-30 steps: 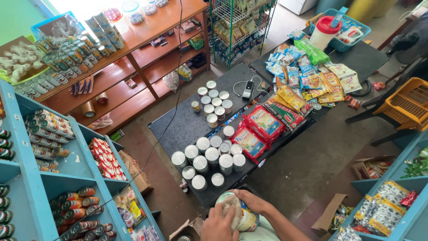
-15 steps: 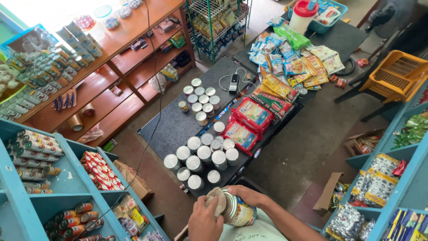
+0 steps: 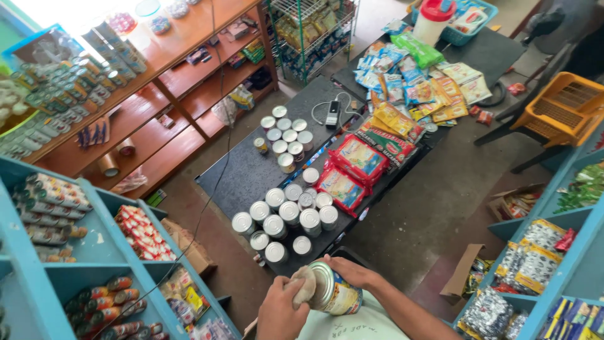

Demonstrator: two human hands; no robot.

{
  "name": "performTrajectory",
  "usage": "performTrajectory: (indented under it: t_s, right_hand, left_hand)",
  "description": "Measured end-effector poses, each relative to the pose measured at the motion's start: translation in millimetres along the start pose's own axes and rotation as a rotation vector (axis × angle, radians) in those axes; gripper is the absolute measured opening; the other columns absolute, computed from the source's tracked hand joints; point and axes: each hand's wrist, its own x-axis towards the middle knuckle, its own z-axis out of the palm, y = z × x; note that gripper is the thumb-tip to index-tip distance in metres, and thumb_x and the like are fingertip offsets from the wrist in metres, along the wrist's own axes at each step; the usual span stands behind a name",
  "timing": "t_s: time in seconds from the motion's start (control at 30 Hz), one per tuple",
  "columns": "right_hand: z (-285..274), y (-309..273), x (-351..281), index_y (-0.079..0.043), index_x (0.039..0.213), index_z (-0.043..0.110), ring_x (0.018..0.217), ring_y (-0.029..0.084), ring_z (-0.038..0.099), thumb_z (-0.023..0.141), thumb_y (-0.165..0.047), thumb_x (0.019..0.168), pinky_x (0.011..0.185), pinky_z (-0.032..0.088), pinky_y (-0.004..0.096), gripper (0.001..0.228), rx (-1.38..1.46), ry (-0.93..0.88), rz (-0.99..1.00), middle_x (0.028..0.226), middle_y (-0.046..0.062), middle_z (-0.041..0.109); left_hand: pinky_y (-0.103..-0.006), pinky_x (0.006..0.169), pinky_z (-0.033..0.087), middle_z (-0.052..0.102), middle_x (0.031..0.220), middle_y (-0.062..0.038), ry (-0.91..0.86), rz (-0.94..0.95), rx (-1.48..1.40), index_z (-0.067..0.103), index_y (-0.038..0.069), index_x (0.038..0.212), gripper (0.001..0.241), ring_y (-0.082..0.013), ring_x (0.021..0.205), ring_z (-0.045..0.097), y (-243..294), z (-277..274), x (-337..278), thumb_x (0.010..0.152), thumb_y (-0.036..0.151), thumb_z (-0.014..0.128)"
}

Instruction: Cleaning and wiping dust off canned goods in a grocery store setting.

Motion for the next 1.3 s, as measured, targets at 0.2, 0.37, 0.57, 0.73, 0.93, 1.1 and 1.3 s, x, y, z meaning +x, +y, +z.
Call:
performTrajectory:
  t_s: [0.2,0.37,0.57,0.73,0.93,1.1,1.3]
  right_hand:
    - [-0.2,9.2,2.9,0.001,0.119,0.075,0.089,0.014,0.065,0.035,-0.051,0.102,0.085,0.057,0.031,0.068,0.163,0.096,0.141,0.109,0.008,0.075]
    - [6.9,19.8,8.5,0.003,0.114,0.075,0.085,0.018,0.070,0.037,-0.057,0.098,0.078,0.061,0.034,0.072,0.248,0.073,0.138,0.106,0.012,0.078]
    - [29.9,20.9,10.3,0.000,0.101,0.077,0.077,0.013,0.061,0.041,-0.056,0.098,0.067,0.055,0.031,0.067,0.171,0.139,0.169,0.096,0.007,0.075]
    - [53.2,-10.9,-1.1,-0.004,0.110,0.078,0.083,0.015,0.063,0.035,-0.060,0.095,0.078,0.055,0.031,0.073,0.075,0.113,0.254,0.102,0.005,0.077]
    - [80.9,-17.9,-11.1,-0.005,0.119,0.076,0.089,0.015,0.065,0.041,-0.053,0.096,0.085,0.054,0.031,0.064,0.215,0.109,0.279,0.110,0.002,0.078]
    - [109.5,-13.6,-37.5,0.000,0.107,0.076,0.074,0.017,0.062,0.046,-0.052,0.096,0.069,0.054,0.033,0.061,0.479,0.096,0.386,0.093,0.009,0.076]
    - [121.4,-15.4,-64.8,-0.011,0.117,0.075,0.090,0.015,0.066,0.040,-0.057,0.093,0.087,0.053,0.032,0.063,0.473,0.062,0.442,0.112,0.001,0.078]
  left_hand:
    - [-0.0399,0.077,0.058,0.063,0.114,-0.003,0.102,0.087,-0.015,0.076,0.023,0.116,0.046,-0.0292,0.093,0.067,29.1,-10.1,-6.3,0.069,0.020,0.072]
    - [-0.0401,0.077,0.057,0.062,0.118,-0.006,0.055,0.067,-0.005,0.075,0.016,0.119,0.047,-0.0300,0.095,0.067,37.6,-25.5,-11.1,0.072,0.018,0.070]
    - [-0.0396,0.080,0.057,0.062,0.122,-0.009,0.010,0.071,0.035,0.075,0.014,0.121,0.050,-0.0318,0.095,0.067,35.5,-43.9,-19.1,0.072,0.017,0.068]
    - [-0.0402,0.078,0.058,0.060,0.128,-0.011,-0.095,-0.013,0.083,0.075,0.010,0.119,0.046,-0.0321,0.094,0.068,38.8,-62.2,-24.8,0.073,0.017,0.070]
    - [-0.0384,0.082,0.058,0.063,0.125,-0.014,-0.165,0.044,0.175,0.075,0.009,0.122,0.049,-0.0324,0.097,0.068,46.5,-83.7,-27.5,0.074,0.018,0.074]
    - [-0.0386,0.078,0.058,0.061,0.127,-0.016,-0.330,0.011,0.223,0.072,0.007,0.123,0.052,-0.0326,0.096,0.067,70.1,-97.7,-31.8,0.071,0.009,0.069]
    - [-0.0411,0.085,0.056,0.060,0.126,-0.020,-0.517,0.003,0.342,0.070,0.008,0.126,0.054,-0.0359,0.103,0.064,80.4,-93.6,-36.0,0.073,0.013,0.068]
